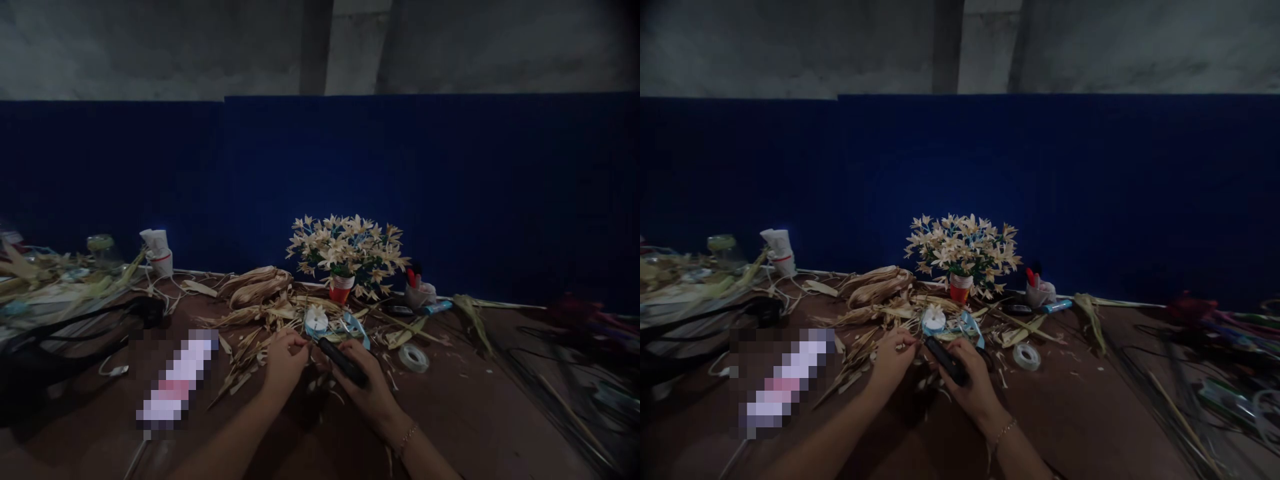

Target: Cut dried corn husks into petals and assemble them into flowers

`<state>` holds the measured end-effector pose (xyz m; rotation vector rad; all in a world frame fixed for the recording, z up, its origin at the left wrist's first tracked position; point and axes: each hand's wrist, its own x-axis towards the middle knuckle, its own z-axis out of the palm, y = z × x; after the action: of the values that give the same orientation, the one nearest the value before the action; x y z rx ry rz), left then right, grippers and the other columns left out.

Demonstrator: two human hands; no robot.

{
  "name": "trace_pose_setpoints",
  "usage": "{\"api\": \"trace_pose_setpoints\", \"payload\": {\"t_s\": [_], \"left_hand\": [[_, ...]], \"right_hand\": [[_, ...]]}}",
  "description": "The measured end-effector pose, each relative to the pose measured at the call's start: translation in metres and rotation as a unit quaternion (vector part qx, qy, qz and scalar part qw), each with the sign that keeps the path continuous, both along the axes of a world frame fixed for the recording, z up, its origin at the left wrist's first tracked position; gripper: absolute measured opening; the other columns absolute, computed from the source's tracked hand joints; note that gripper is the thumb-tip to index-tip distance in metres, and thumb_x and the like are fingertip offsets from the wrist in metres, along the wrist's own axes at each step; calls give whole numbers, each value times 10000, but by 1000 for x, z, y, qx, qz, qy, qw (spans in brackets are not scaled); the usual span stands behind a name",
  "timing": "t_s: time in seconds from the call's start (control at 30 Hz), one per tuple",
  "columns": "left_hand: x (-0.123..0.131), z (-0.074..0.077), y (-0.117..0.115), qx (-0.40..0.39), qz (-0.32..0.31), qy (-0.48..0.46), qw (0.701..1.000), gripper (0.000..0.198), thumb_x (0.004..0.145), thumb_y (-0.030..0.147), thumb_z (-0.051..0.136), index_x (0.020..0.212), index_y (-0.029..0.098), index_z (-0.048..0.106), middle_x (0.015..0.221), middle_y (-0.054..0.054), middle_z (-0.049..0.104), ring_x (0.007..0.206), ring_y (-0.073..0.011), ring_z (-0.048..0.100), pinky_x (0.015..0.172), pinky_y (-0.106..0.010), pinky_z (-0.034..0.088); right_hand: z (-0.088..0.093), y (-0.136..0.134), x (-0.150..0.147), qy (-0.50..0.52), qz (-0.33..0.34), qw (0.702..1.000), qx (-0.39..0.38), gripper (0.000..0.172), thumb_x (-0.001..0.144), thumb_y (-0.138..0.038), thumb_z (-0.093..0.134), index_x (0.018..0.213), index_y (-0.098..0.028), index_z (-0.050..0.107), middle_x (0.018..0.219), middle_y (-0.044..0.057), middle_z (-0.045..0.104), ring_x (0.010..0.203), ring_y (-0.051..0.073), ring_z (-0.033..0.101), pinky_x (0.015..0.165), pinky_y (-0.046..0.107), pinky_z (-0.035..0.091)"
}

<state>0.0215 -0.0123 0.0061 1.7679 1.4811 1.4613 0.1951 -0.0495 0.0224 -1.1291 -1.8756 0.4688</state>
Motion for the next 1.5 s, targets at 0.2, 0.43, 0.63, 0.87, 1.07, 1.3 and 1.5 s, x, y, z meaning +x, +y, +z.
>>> {"api": "trace_pose_setpoints", "payload": {"t_s": [0.2, 0.43, 0.63, 0.87, 1.07, 1.3, 1.5], "left_hand": [[0, 0, 0, -10, -8, -9, 1000, 91, 637, 186, 563, 562, 183, 615, 695, -8, 593, 739, -163, 547, 713, -294, 407], [0, 1, 0, -6, -16, -16, 1000, 93, 634, 194, 561, 553, 183, 606, 704, -16, 586, 744, -170, 544, 709, -297, 408], [1, 4, -2, -15, -16, -15, 1000, 102, 637, 190, 555, 550, 182, 608, 685, -12, 584, 725, -167, 539, 706, -299, 400], [0, 5, -3, -10, -12, -18, 1000, 99, 631, 170, 550, 551, 188, 606, 696, -11, 589, 742, -170, 540, 717, -303, 401], [1, 6, -3, -10, -15, -16, 1000, 96, 632, 179, 558, 551, 188, 610, 679, -8, 584, 727, -166, 540, 708, -300, 406], [1, 6, -3, -6, -15, -12, 1000, 104, 641, 188, 553, 553, 188, 608, 683, -10, 582, 733, -171, 539, 723, -312, 402], [1, 7, -5, -18, -19, -15, 1000, 114, 646, 195, 553, 540, 186, 596, 679, -12, 570, 732, -171, 534, 712, -301, 400]], "right_hand": [[2, -1, 0, -6, 3, 1000, -1, 57, 760, -194, 526, 705, -182, 529, 800, 45, 530, 733, 160, 529, 658, 258, 442], [0, 0, 0, -6, 7, 1000, 1, 45, 761, -200, 526, 722, -183, 540, 811, 46, 532, 735, 159, 534, 655, 255, 442], [0, -1, -1, -4, -3, 1000, 12, 62, 752, -189, 534, 690, -184, 533, 805, 40, 539, 729, 154, 537, 652, 247, 443], [3, -1, 0, -26, -7, 1000, 11, 56, 754, -190, 530, 700, -184, 541, 811, 46, 545, 733, 157, 541, 651, 241, 451], [1, -1, -1, -18, -7, 1000, 12, 48, 752, -184, 531, 705, -185, 541, 809, 43, 549, 728, 154, 544, 654, 239, 446], [3, -2, 0, -29, -4, 1000, 9, 71, 764, -191, 522, 693, -188, 521, 805, 42, 530, 731, 156, 534, 653, 252, 442], [1, -2, 0, -15, -5, 1000, 20, 61, 751, -180, 521, 691, -189, 522, 808, 45, 542, 726, 161, 529, 651, 265, 445]]}}
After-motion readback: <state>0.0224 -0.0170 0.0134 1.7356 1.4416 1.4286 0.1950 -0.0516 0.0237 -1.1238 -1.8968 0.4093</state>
